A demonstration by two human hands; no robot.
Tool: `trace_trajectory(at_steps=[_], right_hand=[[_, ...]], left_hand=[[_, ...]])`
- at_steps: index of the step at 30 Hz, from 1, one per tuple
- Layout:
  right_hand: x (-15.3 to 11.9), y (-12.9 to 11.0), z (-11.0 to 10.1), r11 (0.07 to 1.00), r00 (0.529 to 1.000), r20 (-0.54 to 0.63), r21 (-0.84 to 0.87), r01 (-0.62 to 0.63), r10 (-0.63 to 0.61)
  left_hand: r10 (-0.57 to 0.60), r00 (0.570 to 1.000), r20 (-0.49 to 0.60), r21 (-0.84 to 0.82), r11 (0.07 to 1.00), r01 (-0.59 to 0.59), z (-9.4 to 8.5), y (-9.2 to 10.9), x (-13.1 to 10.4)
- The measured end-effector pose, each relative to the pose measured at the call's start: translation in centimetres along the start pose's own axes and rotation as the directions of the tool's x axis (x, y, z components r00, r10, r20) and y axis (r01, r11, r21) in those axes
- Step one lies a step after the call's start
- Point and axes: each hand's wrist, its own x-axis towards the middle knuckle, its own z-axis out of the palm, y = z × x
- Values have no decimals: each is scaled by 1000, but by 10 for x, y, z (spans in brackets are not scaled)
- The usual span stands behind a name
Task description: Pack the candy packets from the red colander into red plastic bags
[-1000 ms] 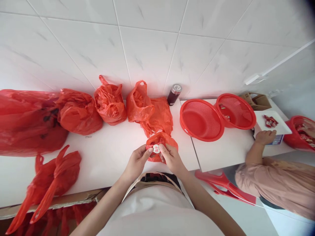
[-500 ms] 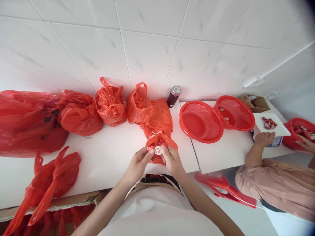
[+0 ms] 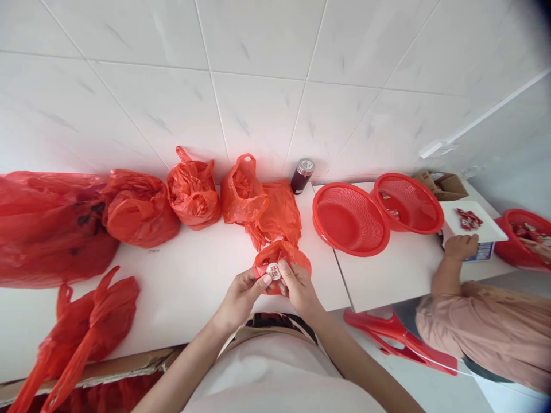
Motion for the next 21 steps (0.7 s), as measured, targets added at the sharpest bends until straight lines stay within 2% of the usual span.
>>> trace_trajectory(at_steps=[3,5,6,7,9,11,12,14,17,21], right_hand=[[5,7,-5,1000,999,-32,-16,14,-14],[13,22,-14,996,995,-91,-91,20,-29],[18,34,-20,983,992,-125,-185,2,-26],[24,47,-26,952,988,-155,-304,-33,-15],[34,75,-40,817,983,-182,-562,-129,30],[42,101,-52,697,981,-170,-692,-186,92],[45,112,-56,660,979,-164,-724,-203,121],[49,127,-59,601,974,-170,-766,-228,152],[55,139,-53,512,975,-166,-831,-217,145],[64,144,-32,474,987,-39,-874,-110,156]], left_hand=[[-18,999,26,77,997,16,-7,-8,5],[-44,999,26,235,971,36,-15,-17,8],[-67,998,6,361,931,61,-20,-22,9],[-100,995,-22,514,852,97,-25,-28,10],[-191,978,-87,778,600,186,-33,-41,11],[-280,952,-123,895,382,229,-37,-54,10],[-309,941,-135,917,322,237,-39,-61,10],[-330,930,-163,927,271,259,-40,-73,10],[-325,927,-188,934,232,271,-41,-85,11],[-281,941,-191,935,239,261,-44,-87,11]])
